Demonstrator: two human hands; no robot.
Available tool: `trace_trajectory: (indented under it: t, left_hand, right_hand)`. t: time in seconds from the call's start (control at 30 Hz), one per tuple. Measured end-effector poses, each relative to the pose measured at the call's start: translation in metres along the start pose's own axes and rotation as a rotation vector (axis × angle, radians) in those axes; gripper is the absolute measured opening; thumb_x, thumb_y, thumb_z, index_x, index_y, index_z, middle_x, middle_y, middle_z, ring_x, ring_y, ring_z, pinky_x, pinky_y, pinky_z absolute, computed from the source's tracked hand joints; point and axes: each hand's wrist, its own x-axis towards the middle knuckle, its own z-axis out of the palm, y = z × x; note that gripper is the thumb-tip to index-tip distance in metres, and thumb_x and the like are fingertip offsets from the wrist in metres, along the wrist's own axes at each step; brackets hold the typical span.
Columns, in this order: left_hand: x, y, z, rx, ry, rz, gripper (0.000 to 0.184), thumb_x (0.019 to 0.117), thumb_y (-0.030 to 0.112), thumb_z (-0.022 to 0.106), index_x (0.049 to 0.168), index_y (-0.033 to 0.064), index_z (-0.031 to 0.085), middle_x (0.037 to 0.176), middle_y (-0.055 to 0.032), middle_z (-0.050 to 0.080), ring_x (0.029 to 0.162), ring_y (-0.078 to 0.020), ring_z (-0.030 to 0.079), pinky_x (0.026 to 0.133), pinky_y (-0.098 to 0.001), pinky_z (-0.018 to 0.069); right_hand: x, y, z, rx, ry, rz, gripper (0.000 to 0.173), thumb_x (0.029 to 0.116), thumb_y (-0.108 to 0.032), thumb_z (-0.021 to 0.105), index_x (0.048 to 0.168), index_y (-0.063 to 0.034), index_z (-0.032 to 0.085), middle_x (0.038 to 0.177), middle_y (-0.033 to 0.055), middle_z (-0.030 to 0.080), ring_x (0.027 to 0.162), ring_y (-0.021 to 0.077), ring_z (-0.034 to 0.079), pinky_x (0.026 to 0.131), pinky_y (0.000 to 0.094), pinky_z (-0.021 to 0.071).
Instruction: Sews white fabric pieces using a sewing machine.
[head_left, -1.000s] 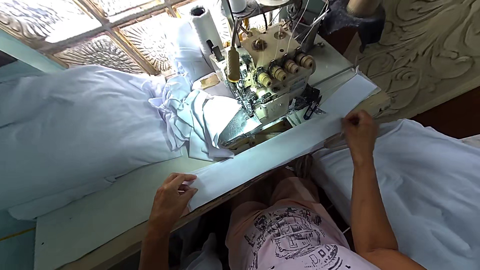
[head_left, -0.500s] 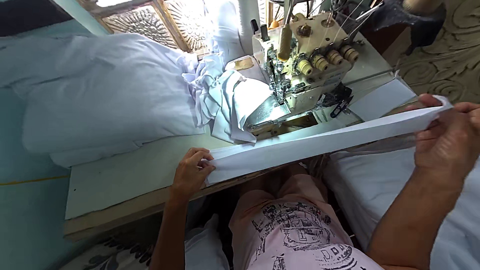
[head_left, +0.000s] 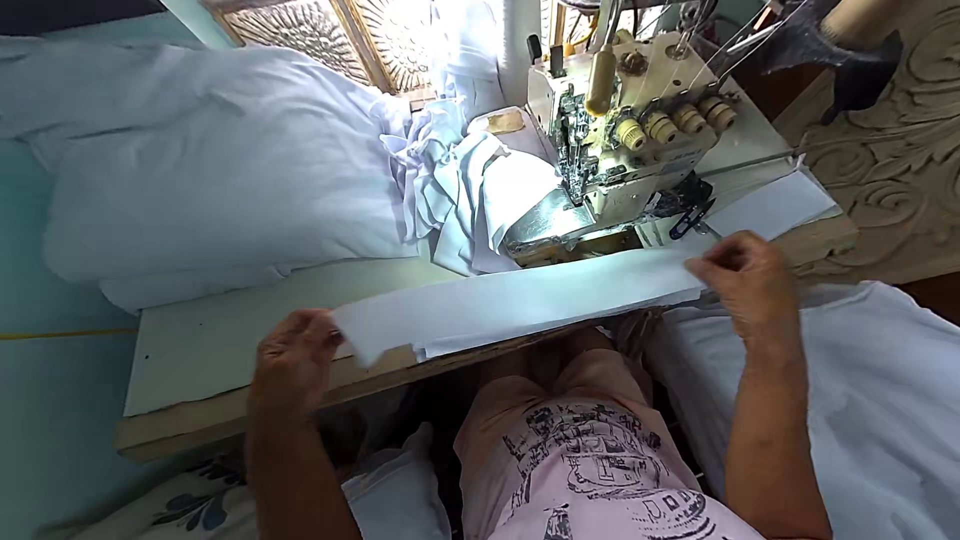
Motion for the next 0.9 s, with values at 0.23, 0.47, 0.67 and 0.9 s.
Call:
trace_trajectory:
  t: [0.23, 0.47, 0.67, 0.9]
  left_hand:
    - [-0.001, 0.060, -0.057, -0.081, 0.151, 0.382, 0.018, 0.1070, 0.022, 0.050, 0.117, 0.0254, 0.064, 0.104, 0.0170, 0.067, 0.093, 0.0032, 0.065, 0.083, -0.0160, 0.0547]
    - [0.009, 0.091, 0.114, 0.081, -0.457, 0.505, 0.012, 0.0966, 0.021, 0.068, 0.108, 0.0195, 0.072, 0.102, 0.0159, 0.071, 0.087, 0.0072, 0.066, 0.076, -0.0124, 0.0567]
    - [0.019, 0.060, 0.195, 0.307, -0.598, 0.408, 0.010, 0.0910, 0.001, 0.068, 0.100, 0.0010, 0.073, 0.086, -0.0018, 0.073, 0.076, -0.0010, 0.068, 0.073, -0.0165, 0.0559]
    - [0.033, 0.061, 0.192, 0.156, -0.537, 0.391, 0.005, 0.0857, 0.002, 0.074, 0.089, 0.0056, 0.073, 0.101, -0.0005, 0.065, 0.095, -0.0048, 0.062, 0.079, -0.0167, 0.0521]
  right_hand:
    - [-0.020, -0.034, 0.089, 0.143, -0.269, -0.272, 0.009, 0.0909, 0.008, 0.064, 0.092, 0.0006, 0.070, 0.086, 0.0100, 0.068, 0.069, 0.0154, 0.061, 0.064, 0.0349, 0.0541]
    - [-0.036, -0.043, 0.105, 0.021, -0.165, -0.393, 0.027, 0.0901, 0.008, 0.064, 0.110, -0.0030, 0.077, 0.113, 0.0166, 0.072, 0.092, 0.0264, 0.072, 0.077, 0.0420, 0.0592]
    - [-0.044, -0.038, 0.096, 0.064, -0.065, -0.651, 0.030, 0.0900, 0.001, 0.058, 0.114, -0.0011, 0.076, 0.117, 0.0172, 0.071, 0.099, 0.0239, 0.071, 0.081, 0.0347, 0.0582]
    - [-0.052, -0.045, 0.109, 0.200, 0.028, -0.730, 0.023, 0.0859, -0.025, 0.075, 0.090, -0.0023, 0.077, 0.099, 0.0123, 0.074, 0.094, 0.0175, 0.070, 0.082, 0.0288, 0.0566]
